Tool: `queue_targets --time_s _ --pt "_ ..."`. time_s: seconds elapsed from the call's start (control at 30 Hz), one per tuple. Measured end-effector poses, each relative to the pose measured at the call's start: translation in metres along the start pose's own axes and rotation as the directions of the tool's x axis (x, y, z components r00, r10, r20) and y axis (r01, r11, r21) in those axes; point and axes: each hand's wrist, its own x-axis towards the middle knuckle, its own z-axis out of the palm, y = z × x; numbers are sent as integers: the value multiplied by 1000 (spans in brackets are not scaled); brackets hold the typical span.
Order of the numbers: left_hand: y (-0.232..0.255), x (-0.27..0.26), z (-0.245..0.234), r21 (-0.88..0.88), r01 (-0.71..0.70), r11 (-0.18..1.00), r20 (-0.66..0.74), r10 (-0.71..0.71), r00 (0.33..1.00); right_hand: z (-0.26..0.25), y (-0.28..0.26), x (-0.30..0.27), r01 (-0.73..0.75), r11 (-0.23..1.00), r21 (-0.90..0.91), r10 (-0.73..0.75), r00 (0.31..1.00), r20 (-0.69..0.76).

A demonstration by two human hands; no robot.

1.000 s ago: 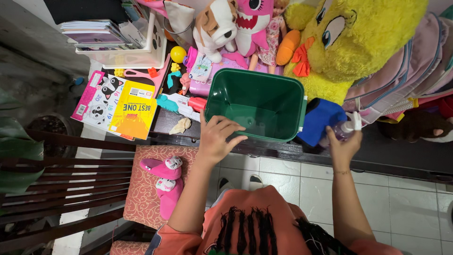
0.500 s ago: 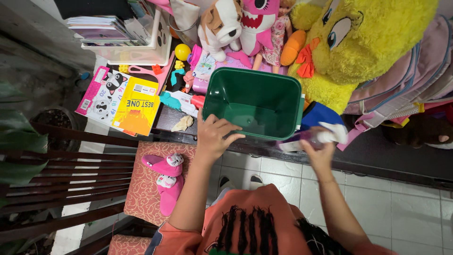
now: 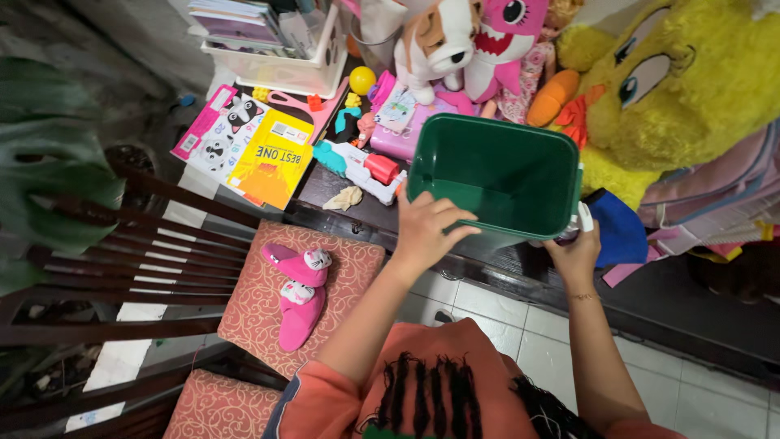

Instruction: The person sprays a cloth and wipes down a table, then moves to a desk to organize toys, books, and containers, placing several items into a green bin and wiping the desk surface.

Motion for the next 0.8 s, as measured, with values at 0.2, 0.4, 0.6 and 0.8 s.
queue_targets --time_s 0.2,0.4,0.6,0.8 --pt "-4 -10 -1 -42 -38 998 -13 37 999 -4 -6 -6 157 987 -19 -158 987 -36" --pt "-6 -23 -18 -187 -54 981 -101 35 994 -25 18 -5 -82 997 -6 82 986 145" --pt "-19 -52 -23 -265 -41 963 -286 -38 957 -57 47 -6 -150 978 148 117 970 214" --pt "-116 -90 33 -651 346 676 -288 -641 711 -81 49 6 15 1000 -15 -15 999 -43"
